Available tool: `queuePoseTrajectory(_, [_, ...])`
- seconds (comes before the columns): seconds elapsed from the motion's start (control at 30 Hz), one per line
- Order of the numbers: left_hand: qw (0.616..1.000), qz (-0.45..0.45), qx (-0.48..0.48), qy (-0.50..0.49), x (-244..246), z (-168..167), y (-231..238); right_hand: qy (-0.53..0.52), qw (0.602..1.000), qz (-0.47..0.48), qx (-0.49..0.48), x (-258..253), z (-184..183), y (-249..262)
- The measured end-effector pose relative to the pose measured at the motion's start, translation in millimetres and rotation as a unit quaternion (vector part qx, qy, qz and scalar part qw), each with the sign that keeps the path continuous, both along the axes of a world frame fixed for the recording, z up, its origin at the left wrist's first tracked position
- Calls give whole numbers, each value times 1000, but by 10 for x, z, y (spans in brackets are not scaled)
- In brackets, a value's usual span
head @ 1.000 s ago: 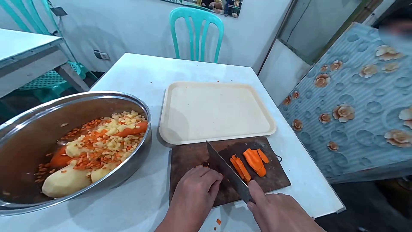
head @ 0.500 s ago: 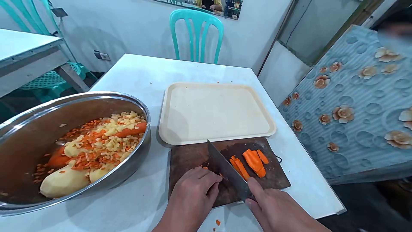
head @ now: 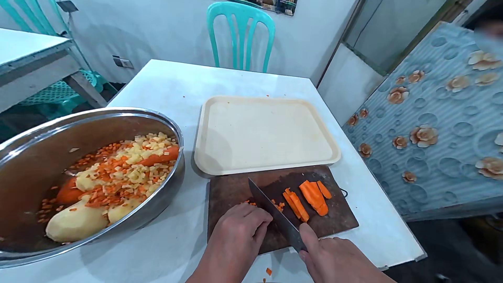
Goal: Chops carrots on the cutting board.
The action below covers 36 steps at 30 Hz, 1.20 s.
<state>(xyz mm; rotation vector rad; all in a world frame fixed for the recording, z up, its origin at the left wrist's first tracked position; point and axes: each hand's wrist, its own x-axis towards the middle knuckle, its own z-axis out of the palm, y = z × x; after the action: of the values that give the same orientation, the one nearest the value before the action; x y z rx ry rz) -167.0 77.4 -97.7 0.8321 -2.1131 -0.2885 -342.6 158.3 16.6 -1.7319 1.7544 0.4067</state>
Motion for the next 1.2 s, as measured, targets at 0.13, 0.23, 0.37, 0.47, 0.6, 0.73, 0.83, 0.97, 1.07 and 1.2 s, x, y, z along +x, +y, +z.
queuePoseTrajectory(0.13, [1000,11,-8,-10,-6,6,-7,14,1000,-2,27,14,13,-74])
queuePoseTrajectory(0.23, [999,22,-17,-19,-1,17,-21,-14,1000,-3,-15,-97,20,-52])
queuePoseTrajectory(0.37, [999,34,23,-6,96,121,-65,-10,994,2,-113,-213,16,78])
queuePoseTrajectory(0.47, [998,43,36,5,180,203,-123,20,972,22,-234,-240,-130,199])
queuePoseTrajectory(0.6, [999,36,-23,11,247,312,-170,82,929,61,-355,-264,-312,287])
queuePoseTrajectory(0.73, [998,-35,-55,1,187,423,-166,126,880,98,-447,-323,-462,291])
queuePoseTrajectory(0.83, [992,-106,-38,-51,58,474,-173,155,839,122,-507,-374,-541,266])
queuePoseTrajectory(0.97, [982,-119,11,-144,-85,535,-235,153,830,125,-522,-431,-523,300])
queuePoseTrajectory(1.07, [995,-39,-45,-81,-30,654,-297,64,903,57,-421,-484,-368,400])
queuePoseTrajectory(1.2, [997,-19,-79,-2,156,718,-132,-137,945,-74,-286,-675,-387,439])
